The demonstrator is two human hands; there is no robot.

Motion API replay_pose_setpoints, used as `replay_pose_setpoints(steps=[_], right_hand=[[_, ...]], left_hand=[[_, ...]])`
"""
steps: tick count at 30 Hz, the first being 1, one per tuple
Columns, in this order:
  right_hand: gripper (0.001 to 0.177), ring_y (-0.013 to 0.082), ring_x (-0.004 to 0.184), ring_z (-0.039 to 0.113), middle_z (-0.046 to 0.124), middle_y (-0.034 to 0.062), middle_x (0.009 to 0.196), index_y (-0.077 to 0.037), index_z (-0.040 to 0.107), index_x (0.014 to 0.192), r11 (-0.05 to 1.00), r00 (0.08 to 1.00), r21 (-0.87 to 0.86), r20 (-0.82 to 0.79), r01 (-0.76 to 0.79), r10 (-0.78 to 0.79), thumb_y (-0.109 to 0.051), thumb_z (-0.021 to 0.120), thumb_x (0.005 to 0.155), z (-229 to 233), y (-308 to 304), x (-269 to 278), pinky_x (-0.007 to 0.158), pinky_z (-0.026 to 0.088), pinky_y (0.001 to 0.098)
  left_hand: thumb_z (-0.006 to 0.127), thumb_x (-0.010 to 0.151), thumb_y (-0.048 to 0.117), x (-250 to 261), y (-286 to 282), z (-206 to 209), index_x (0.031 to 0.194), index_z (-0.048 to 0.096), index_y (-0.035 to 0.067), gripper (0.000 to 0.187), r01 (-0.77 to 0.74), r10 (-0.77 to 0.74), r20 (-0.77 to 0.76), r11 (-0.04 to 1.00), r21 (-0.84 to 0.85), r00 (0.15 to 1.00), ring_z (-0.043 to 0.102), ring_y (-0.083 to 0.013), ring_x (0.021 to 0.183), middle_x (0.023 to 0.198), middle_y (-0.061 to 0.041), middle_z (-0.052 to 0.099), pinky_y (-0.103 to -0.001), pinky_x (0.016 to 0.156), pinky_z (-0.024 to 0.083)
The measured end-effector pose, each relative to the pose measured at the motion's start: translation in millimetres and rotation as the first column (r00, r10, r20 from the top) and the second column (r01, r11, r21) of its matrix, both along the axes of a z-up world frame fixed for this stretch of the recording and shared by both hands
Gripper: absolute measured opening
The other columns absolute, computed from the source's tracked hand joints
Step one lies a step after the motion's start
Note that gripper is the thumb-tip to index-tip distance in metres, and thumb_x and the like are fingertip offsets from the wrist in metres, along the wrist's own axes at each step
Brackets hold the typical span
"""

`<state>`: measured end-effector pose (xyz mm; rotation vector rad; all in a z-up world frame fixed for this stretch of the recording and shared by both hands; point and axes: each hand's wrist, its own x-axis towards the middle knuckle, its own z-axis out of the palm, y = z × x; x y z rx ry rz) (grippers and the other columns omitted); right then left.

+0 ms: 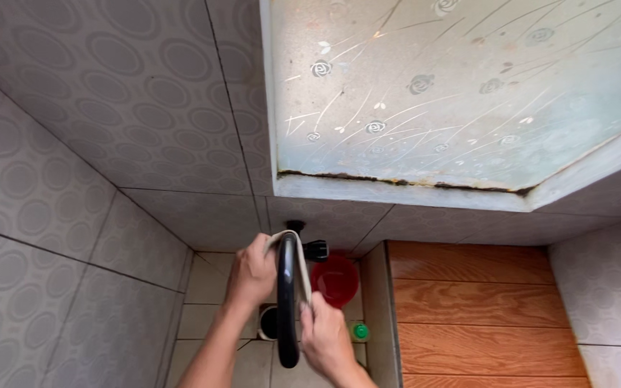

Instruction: The person wipes a wooden cabinet surface with a cloth, then proceeds to clean a curved metal faucet. The cleaning is performed in a tiled bathroom area with a visible ceiling light fixture.

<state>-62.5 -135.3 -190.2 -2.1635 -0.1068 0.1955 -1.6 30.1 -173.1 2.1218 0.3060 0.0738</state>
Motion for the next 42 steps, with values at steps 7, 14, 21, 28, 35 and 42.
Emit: replay_pose_setpoints(steps=[7, 14, 21, 28, 35, 42], right_hand=[[0.028, 0.0224, 0.059, 0.063, 0.066, 0.0141, 0.065, -0.005, 0.064, 0.09, 1.0, 0.988, -0.029, -0.155, -0.007, 0.003, -0.029, 0.053, 0.1, 4, -11, 49, 0.06, 0.05, 0.0436], [0.027, 0.0288, 0.057, 0.062, 0.064, 0.0168, 0.065, -0.005, 0.062, 0.094, 1.0, 1.0, 0.007, -0.011, -0.006, 0.006, -0.028, 0.051, 0.101, 10, 8, 77, 0.059, 0.049, 0.046], [0.023, 0.0282, 0.054, 0.06, 0.062, 0.0184, 0.063, -0.005, 0.06, 0.093, 0.992, 0.996, -0.087, -0.007, -0.092, 0.091, -0.024, 0.05, 0.101, -16, -18, -7, 0.053, 0.047, 0.0442], [0.028, 0.0172, 0.053, 0.058, 0.065, 0.0103, 0.062, -0.009, 0.066, 0.096, 0.998, 0.997, 0.021, -0.047, 0.054, -0.053, -0.028, 0.047, 0.104, 34, 2, 36, 0.049, 0.045, 0.0359], [0.02, 0.0345, 0.057, 0.065, 0.064, 0.0203, 0.066, -0.008, 0.056, 0.102, 0.973, 0.961, -0.224, 0.252, -0.06, 0.117, -0.024, 0.045, 0.106, 18, 12, 25, 0.052, 0.049, 0.0479], [0.026, 0.0259, 0.057, 0.06, 0.068, 0.014, 0.067, -0.009, 0.061, 0.099, 0.971, 0.985, -0.237, -0.159, 0.021, -0.06, -0.026, 0.044, 0.108, 20, 5, 11, 0.051, 0.044, 0.0427]], left_hand=[[0.042, 0.102, 0.024, -35, -4, -5, 0.096, 0.06, 0.003, 0.028, 0.12, -0.119, -0.091, 0.993, 0.004, 0.989, 0.076, -0.0318, 0.075, 0.081, -0.017, 0.072, -0.045, 0.065, 0.061], [0.036, 0.102, 0.026, -77, -9, -14, 0.1, 0.06, 0.007, 0.03, 0.023, -0.054, -0.331, 0.995, -0.098, 0.942, 0.075, -0.0319, 0.071, 0.084, -0.015, 0.07, -0.049, 0.061, 0.063], [0.041, 0.098, 0.015, -8, 12, -18, 0.1, 0.057, 0.004, 0.02, 0.02, -0.027, 0.174, 0.999, 0.04, 0.984, 0.072, -0.0365, 0.072, 0.082, -0.02, 0.071, -0.05, 0.06, 0.056], [0.031, 0.103, 0.012, -75, 0, -53, 0.104, 0.053, 0.006, 0.023, 0.073, -0.072, 0.016, 0.996, -0.048, 0.997, 0.07, -0.0357, 0.062, 0.075, -0.02, 0.068, -0.047, 0.049, 0.055], [0.035, 0.099, 0.011, -61, 21, -14, 0.107, 0.052, 0.005, 0.02, 0.01, 0.001, 0.097, 0.993, -0.12, 0.995, 0.072, -0.0355, 0.064, 0.078, -0.021, 0.069, -0.046, 0.051, 0.056], [0.039, 0.099, 0.012, -25, 34, 8, 0.112, 0.056, 0.003, 0.023, 0.083, -0.078, 0.142, 0.996, -0.035, 0.987, 0.072, -0.0408, 0.081, 0.089, -0.023, 0.072, -0.054, 0.07, 0.056]])
